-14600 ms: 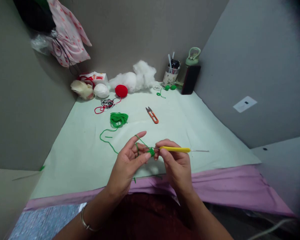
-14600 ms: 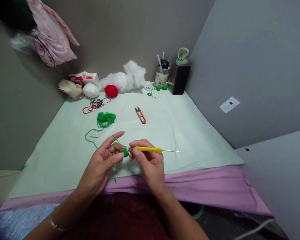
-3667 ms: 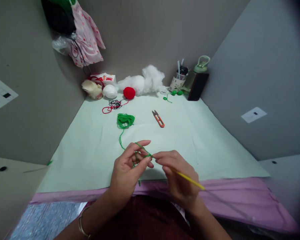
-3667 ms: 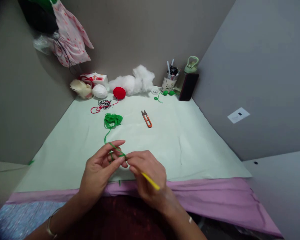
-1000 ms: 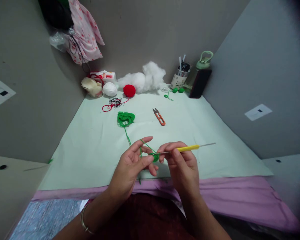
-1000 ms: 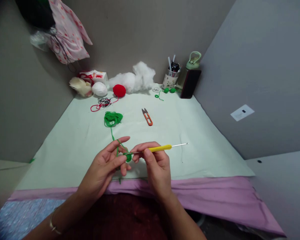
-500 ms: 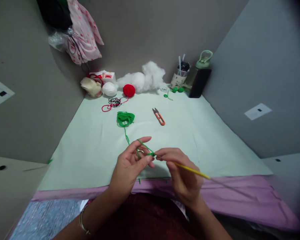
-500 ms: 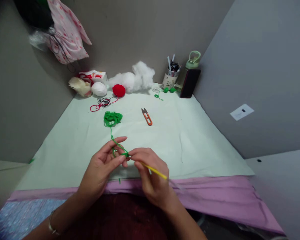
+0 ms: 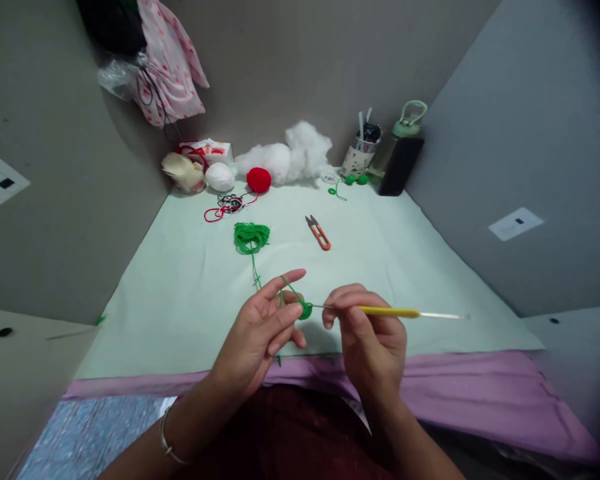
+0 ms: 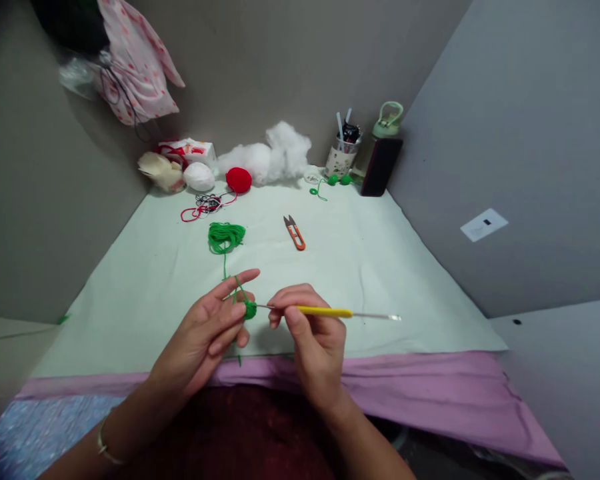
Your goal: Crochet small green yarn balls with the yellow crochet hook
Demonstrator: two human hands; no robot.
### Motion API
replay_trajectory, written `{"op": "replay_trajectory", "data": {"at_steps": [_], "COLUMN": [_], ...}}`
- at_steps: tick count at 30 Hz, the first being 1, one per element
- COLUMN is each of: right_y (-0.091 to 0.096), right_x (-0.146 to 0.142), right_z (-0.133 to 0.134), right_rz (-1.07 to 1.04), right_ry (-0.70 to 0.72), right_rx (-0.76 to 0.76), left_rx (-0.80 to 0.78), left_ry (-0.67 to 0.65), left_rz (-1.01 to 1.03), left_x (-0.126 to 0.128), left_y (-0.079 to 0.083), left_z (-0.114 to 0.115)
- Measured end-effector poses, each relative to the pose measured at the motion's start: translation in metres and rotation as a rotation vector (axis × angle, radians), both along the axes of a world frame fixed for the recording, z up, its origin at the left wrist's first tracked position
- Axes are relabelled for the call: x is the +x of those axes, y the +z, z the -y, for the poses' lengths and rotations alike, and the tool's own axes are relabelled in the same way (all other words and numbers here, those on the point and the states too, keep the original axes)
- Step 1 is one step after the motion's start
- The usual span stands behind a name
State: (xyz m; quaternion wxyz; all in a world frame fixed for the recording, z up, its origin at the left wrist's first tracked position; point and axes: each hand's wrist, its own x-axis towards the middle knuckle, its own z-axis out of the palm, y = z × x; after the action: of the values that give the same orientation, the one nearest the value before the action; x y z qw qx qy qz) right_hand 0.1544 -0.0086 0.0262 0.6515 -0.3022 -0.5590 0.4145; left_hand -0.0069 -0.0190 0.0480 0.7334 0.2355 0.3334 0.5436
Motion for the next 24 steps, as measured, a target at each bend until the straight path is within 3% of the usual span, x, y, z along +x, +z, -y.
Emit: {"op": "replay_trajectory", "data": {"at_steps": [4, 9, 15, 18, 20, 22, 24], "right_y": [0.002, 0.001, -0.002, -0.004, -0.005, -0.004, -0.002], "right_x": [-0.003, -0.005, -0.006, -0.003, 0.000, 0.002, 0.002], "right_z": [-0.007, -0.007, 0.000, 0.006, 0.009, 0.008, 0.004], "right_rz": [-0.166, -0.165, 0.130, 0.439, 0.600, 0.556, 0.340], "right_ry": [0.094, 0.147, -0.028, -0.153, -0.216, -0.232, -0.203], "right_rx": [-0.159, -0.157, -0.021, 0.204, 0.345, 0.318, 0.162], "left_rx": [0.042, 0.104, 0.131, 0.109, 0.047, -0.038, -0.085], "left_ry": [0.059, 0.044, 0.057, 0.071, 0.004, -0.071, -0.082], "left_rz": [-0.063, -0.118, -0.184, -0.134, -0.051, 0.046, 0.097], "left_x": [-0.002, -0.002, 0.005, 0.007, 0.006, 0.003, 0.000], "left_y": [0.000, -0.003, -0.010, -0.012, -0.011, -0.010, -0.008], "left_z": [0.000, -0.002, 0.000, 0.000, -0.001, -0.003, -0.006]}}
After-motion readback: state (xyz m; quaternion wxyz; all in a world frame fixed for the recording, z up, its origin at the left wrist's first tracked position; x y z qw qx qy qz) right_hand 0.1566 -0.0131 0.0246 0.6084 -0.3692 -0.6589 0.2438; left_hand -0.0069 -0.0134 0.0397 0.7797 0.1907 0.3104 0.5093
